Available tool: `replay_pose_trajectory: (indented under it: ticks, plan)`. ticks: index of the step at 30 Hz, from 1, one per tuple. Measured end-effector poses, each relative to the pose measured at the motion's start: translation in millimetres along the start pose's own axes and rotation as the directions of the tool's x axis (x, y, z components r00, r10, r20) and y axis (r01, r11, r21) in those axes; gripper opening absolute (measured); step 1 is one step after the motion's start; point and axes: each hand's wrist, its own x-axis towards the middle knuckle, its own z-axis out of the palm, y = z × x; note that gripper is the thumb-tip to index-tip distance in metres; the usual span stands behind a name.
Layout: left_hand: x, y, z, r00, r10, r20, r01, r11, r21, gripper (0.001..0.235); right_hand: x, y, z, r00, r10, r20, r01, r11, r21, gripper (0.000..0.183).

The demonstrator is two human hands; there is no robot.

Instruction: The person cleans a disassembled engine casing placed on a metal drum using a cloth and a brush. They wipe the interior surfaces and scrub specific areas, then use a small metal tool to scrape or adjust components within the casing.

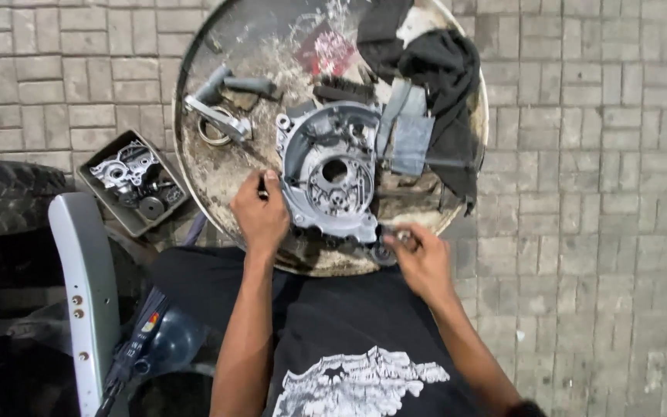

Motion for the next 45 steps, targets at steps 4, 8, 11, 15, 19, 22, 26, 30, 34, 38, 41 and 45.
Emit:
replay_pose_trajectory:
  ticks: [4, 8, 11, 15, 19, 22, 26, 30, 34, 38, 41, 45]
  plan:
    - [3.7, 2.4, -2.0, 0.999, 0.045, -0.003, -0.045, 0.999, 0.030, 0.031, -6.0, 5.3, 0.1, 0.999, 0.034, -0.004, -0.033, 0.998, 0.057, 0.016]
    - [2.2, -2.8, -1.1, 1.000, 0.018, -0.014, -0.017, 0.999, 0.036, 0.028, -0.9, -1.4, 6.2, 0.999, 0.030, -0.011, -0.030, 0.999, 0.025, 0.021]
    - [6.5, 2.2, 0.5, 0.999, 0.027, -0.023, -0.025, 0.996, 0.081, 0.028, 7.7, 4.2, 8.8, 1.000, 0.011, -0.026, -0.009, 0.995, 0.099, 0.020]
    - [7.9, -9.8, -1.2, 1.000, 0.003, -0.019, -0.001, 0.997, 0.078, 0.032, -5.4, 21.7, 0.5, 0.999, 0.034, 0.034, -0.038, 0.992, 0.119, 0.015]
    - [6.8, -3.0, 0.7, 1.000, -0.009, -0.018, 0.010, 0.999, 0.054, 0.027, 8.5, 17.7, 13.5, 0.999, 0.041, -0.001, -0.041, 0.983, 0.177, 0.016]
    - [7.4, -16.0, 1.2, 1.000, 0.001, -0.015, -0.001, 0.999, 0.033, 0.026, -2.3, 0.6, -0.3, 0.999, 0.038, 0.015, -0.040, 0.988, 0.147, 0.017]
    - [4.4, -5.3, 0.8, 1.000, -0.011, -0.020, 0.012, 0.999, 0.045, 0.026, -4.8, -18.8, -10.5, 0.996, 0.067, 0.061, -0.076, 0.984, 0.158, 0.015]
    - [3.3, -5.6, 2.4, 1.000, 0.000, -0.031, 0.001, 0.999, 0.050, 0.024, 11.7, 0.8, 0.6, 0.999, 0.027, 0.043, -0.032, 0.990, 0.134, 0.014]
    - [4.9, 5.3, -1.4, 1.000, -0.018, -0.018, 0.018, 0.999, 0.031, 0.027, 2.2, -23.9, -28.0, 0.991, 0.022, 0.129, -0.034, 0.995, 0.090, 0.015]
    - [2.8, 14.9, -0.5, 0.998, -0.059, -0.017, 0.060, 0.998, 0.036, 0.026, 34.2, 8.0, -52.1, 0.993, -0.070, -0.100, 0.057, 0.990, -0.129, 0.017]
    - [3.6, 21.2, -4.1, 0.997, -0.075, -0.002, 0.075, 0.997, 0.014, 0.028, 64.8, -2.3, -60.7, 0.971, -0.123, -0.203, 0.101, 0.988, -0.116, 0.018]
    - [6.2, -5.7, -1.4, 0.999, -0.053, -0.005, 0.053, 0.998, 0.037, 0.024, 86.7, 13.9, -31.0, 0.951, -0.193, -0.240, 0.118, 0.948, -0.296, 0.014]
